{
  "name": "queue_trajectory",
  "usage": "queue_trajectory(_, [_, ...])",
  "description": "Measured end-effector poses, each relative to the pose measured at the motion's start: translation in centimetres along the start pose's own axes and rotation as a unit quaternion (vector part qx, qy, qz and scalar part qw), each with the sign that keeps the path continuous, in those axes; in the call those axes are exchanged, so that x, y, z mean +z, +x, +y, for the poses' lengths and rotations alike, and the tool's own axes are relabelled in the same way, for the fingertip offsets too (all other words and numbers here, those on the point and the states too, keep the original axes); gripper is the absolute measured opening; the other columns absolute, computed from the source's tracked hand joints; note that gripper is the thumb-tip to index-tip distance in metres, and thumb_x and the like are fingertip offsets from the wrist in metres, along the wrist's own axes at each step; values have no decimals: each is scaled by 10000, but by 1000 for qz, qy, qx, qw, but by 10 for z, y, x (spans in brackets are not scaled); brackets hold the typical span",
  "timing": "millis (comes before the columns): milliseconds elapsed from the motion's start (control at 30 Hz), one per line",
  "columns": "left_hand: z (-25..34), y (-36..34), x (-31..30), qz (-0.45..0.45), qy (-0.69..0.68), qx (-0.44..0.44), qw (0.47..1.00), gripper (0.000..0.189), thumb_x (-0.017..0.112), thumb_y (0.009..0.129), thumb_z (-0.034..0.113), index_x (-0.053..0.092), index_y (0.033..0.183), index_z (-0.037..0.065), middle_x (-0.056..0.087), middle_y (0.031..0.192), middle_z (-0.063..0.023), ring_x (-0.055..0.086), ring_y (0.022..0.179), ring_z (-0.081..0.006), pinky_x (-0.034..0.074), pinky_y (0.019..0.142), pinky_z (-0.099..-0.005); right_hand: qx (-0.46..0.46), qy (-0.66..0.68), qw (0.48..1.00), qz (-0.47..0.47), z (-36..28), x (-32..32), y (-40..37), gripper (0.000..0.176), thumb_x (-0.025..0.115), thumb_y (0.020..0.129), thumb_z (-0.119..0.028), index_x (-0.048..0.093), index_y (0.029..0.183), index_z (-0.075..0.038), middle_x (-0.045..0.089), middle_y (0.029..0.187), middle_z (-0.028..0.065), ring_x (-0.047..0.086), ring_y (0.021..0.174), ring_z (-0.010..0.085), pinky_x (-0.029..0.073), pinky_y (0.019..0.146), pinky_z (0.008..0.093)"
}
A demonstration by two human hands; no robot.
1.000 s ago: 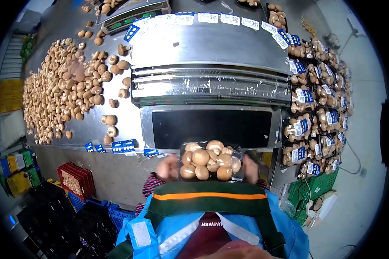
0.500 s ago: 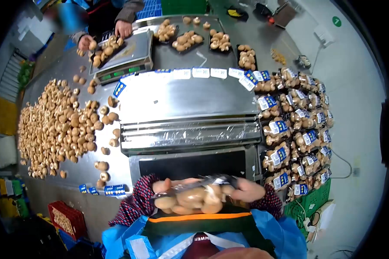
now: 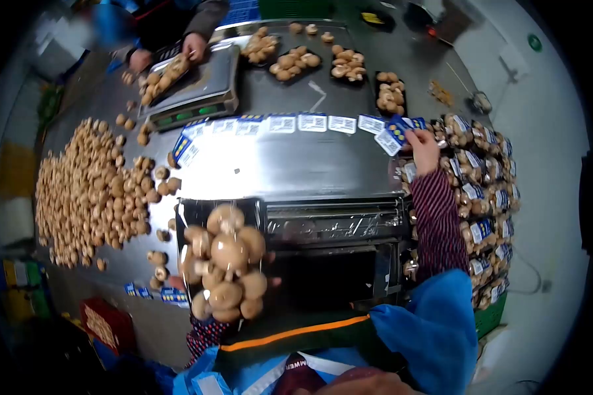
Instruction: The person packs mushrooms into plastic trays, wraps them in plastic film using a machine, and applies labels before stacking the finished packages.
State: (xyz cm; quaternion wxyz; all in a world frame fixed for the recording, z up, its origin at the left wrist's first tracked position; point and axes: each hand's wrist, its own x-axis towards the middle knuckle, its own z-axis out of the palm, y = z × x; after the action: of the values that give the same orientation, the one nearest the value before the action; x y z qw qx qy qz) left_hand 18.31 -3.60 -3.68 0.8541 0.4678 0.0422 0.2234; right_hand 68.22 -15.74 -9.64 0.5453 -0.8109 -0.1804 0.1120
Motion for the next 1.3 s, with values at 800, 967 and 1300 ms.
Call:
queue_trajectory(800, [-16, -5, 33, 73, -369, -27, 926, 749, 369, 820, 627, 236, 1397, 168, 344, 1366, -186, 408, 1194, -406, 354, 960, -585, -558, -52, 715, -418, -157, 52, -382, 498, 668, 731, -227, 520, 1164, -31, 505, 1189, 145, 432, 1182, 310, 277, 1014, 500])
queue_trajectory(967, [-16, 17, 81, 86, -380, -134, 911, 773, 342, 822, 649, 252, 1387, 130, 360, 1364, -165, 417, 1201, -371, 373, 981, -494, -81, 316, 922, -206, -91, 19, -362, 680, 620, 832, -272, 267, 1359, -27, 406, 1294, 127, 439, 1174, 308, 281, 1036, 420])
queue_trajectory(1300, [-91, 122, 201, -203, 299, -108, 926, 497, 393, 931, 240, 308, 1335, -38, 338, 1377, -168, 286, 1306, -264, 185, 1076, -338, 147, 491, 857, 60, -27, -186, -276, 457, 547, 847, -110, 357, 1262, -84, 591, 910, 98, 570, 536, 175, 463, 434, 271])
